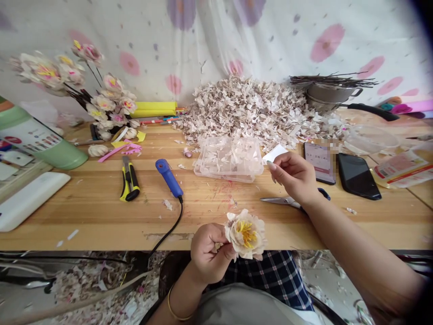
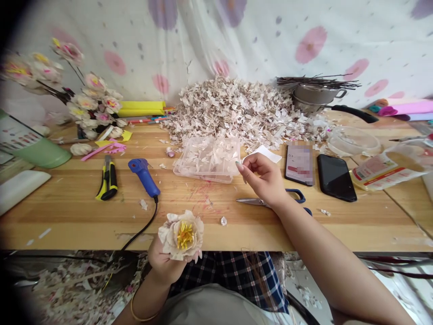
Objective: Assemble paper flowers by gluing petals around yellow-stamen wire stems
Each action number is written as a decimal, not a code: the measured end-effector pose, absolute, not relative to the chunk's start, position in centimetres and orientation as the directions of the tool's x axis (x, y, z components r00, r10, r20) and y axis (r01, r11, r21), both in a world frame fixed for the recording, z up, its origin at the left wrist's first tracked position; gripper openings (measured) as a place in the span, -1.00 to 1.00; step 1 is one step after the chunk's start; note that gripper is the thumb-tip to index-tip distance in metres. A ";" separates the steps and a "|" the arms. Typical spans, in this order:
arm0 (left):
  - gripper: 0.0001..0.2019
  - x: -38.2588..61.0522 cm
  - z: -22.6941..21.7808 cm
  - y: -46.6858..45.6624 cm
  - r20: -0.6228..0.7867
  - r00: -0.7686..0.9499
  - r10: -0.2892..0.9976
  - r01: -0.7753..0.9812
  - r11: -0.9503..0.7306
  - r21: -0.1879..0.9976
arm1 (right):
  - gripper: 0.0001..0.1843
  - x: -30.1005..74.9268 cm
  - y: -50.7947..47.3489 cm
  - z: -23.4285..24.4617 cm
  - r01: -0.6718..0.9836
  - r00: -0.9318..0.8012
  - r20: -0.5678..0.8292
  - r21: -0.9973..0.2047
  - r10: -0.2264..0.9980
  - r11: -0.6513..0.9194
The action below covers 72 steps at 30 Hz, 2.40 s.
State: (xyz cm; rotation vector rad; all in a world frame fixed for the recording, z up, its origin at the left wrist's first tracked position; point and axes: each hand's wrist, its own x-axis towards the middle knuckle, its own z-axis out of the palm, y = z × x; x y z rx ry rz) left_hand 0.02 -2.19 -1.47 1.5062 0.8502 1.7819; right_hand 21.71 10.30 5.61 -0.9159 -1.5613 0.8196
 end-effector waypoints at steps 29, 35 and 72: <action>-0.93 0.5 -1.7 -2.1 0.496 -0.057 0.867 -0.283 -0.490 0.825 | -0.76 22.0 9.4 5.9 0.231 -0.253 0.410 -0.854 0.876 0.466; -0.94 0.5 -0.9 -2.0 0.481 -0.024 0.876 -0.299 -0.466 0.833 | -0.75 22.1 9.6 5.8 0.252 -0.259 0.396 -0.853 0.881 0.458; -0.49 -4.0 -1.0 -2.7 0.516 0.421 0.746 -0.900 0.271 0.342 | -0.71 2.9 12.1 4.6 0.591 -0.605 -0.033 -0.689 0.796 0.420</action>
